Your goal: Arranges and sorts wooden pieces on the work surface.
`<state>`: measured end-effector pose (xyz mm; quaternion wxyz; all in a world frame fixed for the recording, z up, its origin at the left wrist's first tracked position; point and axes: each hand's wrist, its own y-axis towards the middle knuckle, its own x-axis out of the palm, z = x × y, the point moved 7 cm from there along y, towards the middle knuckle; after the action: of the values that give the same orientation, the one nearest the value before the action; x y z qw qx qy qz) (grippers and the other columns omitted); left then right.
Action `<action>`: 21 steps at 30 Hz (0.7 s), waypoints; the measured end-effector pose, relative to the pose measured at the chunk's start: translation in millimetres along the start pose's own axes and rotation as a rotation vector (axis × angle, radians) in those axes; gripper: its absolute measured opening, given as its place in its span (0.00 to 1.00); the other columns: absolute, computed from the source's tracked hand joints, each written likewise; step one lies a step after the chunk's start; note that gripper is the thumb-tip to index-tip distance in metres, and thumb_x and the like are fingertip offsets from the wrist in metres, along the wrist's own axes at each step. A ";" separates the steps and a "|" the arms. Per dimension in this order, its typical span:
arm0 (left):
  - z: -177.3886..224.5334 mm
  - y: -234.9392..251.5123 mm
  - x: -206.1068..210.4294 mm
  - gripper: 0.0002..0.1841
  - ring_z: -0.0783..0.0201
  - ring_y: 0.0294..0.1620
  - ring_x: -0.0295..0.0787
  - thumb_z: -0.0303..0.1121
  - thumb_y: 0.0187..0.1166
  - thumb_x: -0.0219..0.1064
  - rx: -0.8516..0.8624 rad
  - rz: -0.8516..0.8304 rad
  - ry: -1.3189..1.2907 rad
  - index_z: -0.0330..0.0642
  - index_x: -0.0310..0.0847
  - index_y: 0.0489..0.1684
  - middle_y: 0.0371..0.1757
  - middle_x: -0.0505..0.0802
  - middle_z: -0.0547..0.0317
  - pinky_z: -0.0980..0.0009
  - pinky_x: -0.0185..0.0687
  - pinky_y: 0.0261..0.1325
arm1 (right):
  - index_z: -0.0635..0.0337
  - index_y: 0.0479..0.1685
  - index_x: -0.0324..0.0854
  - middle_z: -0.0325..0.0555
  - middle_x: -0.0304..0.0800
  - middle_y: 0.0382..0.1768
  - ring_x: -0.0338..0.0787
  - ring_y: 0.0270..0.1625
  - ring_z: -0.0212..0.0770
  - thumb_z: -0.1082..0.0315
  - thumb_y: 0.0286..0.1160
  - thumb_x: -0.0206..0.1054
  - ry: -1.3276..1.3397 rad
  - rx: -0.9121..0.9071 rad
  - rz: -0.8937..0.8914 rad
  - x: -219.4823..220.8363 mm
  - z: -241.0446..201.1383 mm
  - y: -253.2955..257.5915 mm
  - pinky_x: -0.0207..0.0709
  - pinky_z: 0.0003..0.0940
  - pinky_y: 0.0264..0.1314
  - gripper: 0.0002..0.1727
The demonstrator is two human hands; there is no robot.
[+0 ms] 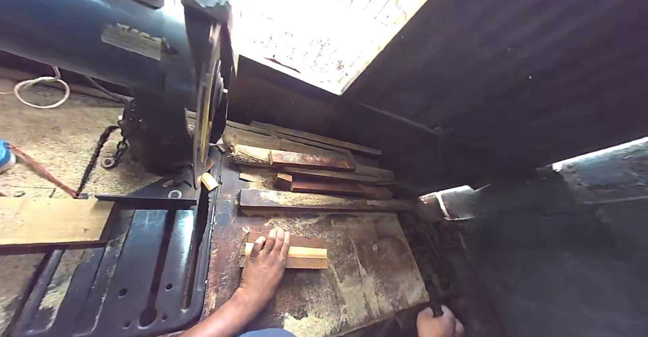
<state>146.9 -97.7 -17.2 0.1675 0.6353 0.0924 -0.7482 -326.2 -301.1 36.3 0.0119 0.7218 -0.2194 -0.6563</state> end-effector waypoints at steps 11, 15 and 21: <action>5.0 2.3 0.6 0.34 0.56 0.77 0.80 0.30 0.70 0.71 -0.006 0.089 0.052 0.53 0.74 0.83 0.79 0.84 0.61 0.53 0.74 0.73 | 0.59 0.67 0.86 0.51 0.86 0.71 0.84 0.75 0.48 0.69 0.81 0.64 0.476 -0.826 -0.359 65.6 -380.4 -40.5 0.77 0.49 0.80 0.18; 3.2 -0.7 2.0 0.38 0.55 0.78 0.79 0.34 0.65 0.75 0.007 0.118 0.066 0.54 0.73 0.84 0.78 0.84 0.61 0.52 0.73 0.72 | 0.63 0.86 0.67 0.57 0.64 0.89 0.65 0.90 0.55 0.57 0.85 0.61 0.258 -0.753 -0.488 108.2 -446.1 -42.9 0.64 0.55 0.88 0.33; 0.6 -3.2 2.1 0.37 0.56 0.77 0.80 0.33 0.64 0.75 -0.002 0.135 0.076 0.55 0.74 0.82 0.78 0.84 0.63 0.54 0.72 0.71 | 0.60 0.79 0.74 0.57 0.75 0.79 0.72 0.83 0.59 0.46 0.77 0.68 0.025 -0.848 -0.385 112.8 -457.8 -40.6 0.74 0.60 0.77 0.36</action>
<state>144.8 -95.2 -19.3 0.2145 0.6678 0.0566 -0.7105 126.9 -425.9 -19.1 0.1864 0.6887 0.2065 -0.6695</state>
